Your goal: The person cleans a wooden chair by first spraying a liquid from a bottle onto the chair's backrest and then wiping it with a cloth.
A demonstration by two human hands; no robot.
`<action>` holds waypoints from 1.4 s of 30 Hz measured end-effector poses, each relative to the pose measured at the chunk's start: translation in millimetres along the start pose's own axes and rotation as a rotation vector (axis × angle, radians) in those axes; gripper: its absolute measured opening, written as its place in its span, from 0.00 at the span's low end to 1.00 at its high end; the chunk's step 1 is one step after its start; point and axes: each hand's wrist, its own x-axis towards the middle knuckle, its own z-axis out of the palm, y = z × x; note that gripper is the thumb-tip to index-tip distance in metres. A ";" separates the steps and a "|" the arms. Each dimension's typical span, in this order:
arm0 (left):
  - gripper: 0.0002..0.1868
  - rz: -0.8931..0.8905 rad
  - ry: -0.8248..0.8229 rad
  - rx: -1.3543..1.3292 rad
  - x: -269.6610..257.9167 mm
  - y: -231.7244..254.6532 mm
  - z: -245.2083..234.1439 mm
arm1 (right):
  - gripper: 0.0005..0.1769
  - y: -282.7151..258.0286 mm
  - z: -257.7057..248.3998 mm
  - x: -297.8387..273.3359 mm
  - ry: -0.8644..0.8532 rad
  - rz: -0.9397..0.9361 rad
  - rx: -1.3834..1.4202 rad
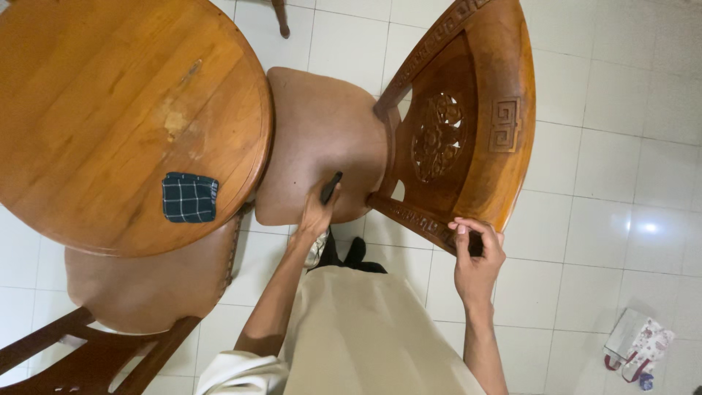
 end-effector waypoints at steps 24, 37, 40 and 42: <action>0.23 0.032 -0.084 -0.065 -116.2 -28.7 3.9 | 0.04 6.5 -6.4 1.5 -0.059 -0.096 0.179; 0.30 0.267 0.297 -0.182 -80.8 -62.9 -71.2 | 0.22 -24.3 193.6 -27.1 -0.968 -0.120 0.184; 0.36 0.330 0.276 -0.357 -60.3 -80.6 -87.2 | 0.33 -19.1 269.9 -41.8 -1.043 -0.429 0.129; 0.40 0.326 0.306 -0.414 -50.0 -84.7 -97.6 | 0.20 -14.2 314.7 -51.2 -1.146 0.211 0.511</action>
